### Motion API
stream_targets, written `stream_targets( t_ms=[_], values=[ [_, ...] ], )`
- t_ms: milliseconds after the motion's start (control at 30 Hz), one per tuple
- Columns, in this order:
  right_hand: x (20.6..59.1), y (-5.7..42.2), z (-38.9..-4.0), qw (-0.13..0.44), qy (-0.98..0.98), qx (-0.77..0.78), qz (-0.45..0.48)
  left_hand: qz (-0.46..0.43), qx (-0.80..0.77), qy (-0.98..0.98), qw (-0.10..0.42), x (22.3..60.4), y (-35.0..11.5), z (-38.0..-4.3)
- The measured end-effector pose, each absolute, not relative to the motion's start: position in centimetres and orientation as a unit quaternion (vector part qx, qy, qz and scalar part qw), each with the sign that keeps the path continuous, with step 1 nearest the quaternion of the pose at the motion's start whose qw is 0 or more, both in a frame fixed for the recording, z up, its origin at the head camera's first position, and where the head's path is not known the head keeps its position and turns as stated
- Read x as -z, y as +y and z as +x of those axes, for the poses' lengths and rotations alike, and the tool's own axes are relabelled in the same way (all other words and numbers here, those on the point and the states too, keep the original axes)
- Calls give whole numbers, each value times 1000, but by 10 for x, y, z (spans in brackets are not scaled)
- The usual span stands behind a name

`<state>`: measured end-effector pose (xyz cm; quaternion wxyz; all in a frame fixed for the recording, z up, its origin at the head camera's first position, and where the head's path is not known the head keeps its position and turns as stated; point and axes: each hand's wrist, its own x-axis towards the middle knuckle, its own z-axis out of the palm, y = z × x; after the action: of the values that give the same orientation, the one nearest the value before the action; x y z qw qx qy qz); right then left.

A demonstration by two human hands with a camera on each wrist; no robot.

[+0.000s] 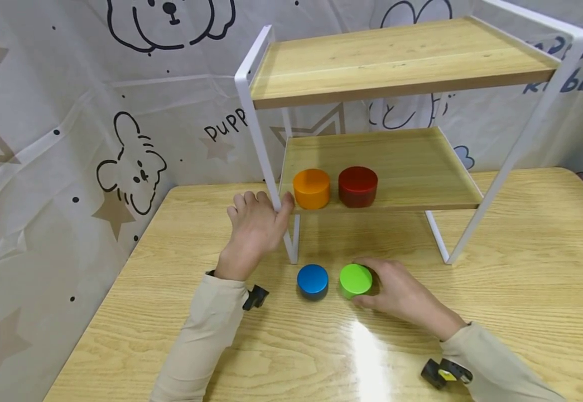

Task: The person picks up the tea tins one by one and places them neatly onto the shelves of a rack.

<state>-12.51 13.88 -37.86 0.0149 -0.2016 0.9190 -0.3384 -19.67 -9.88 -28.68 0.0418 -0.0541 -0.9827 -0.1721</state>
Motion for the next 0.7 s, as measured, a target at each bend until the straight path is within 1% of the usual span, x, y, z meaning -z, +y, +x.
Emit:
stream_targets(
  t_ms=[233,500,633,700],
  values=[
    [378,139,-126,18,920,346,-182,-55,175,-982,45,288,-99,-197],
    [378,140,-125,8,920,355,-166,-57,178,-981,45,289,-99,-196],
    [376,140,-124,-7,916,362,-170,-58,175,-982,46,289,-99,-196],
    [374,141,-124,-24,916,360,-175,-58,174,-982,47,289,-99,-196]
  ],
)
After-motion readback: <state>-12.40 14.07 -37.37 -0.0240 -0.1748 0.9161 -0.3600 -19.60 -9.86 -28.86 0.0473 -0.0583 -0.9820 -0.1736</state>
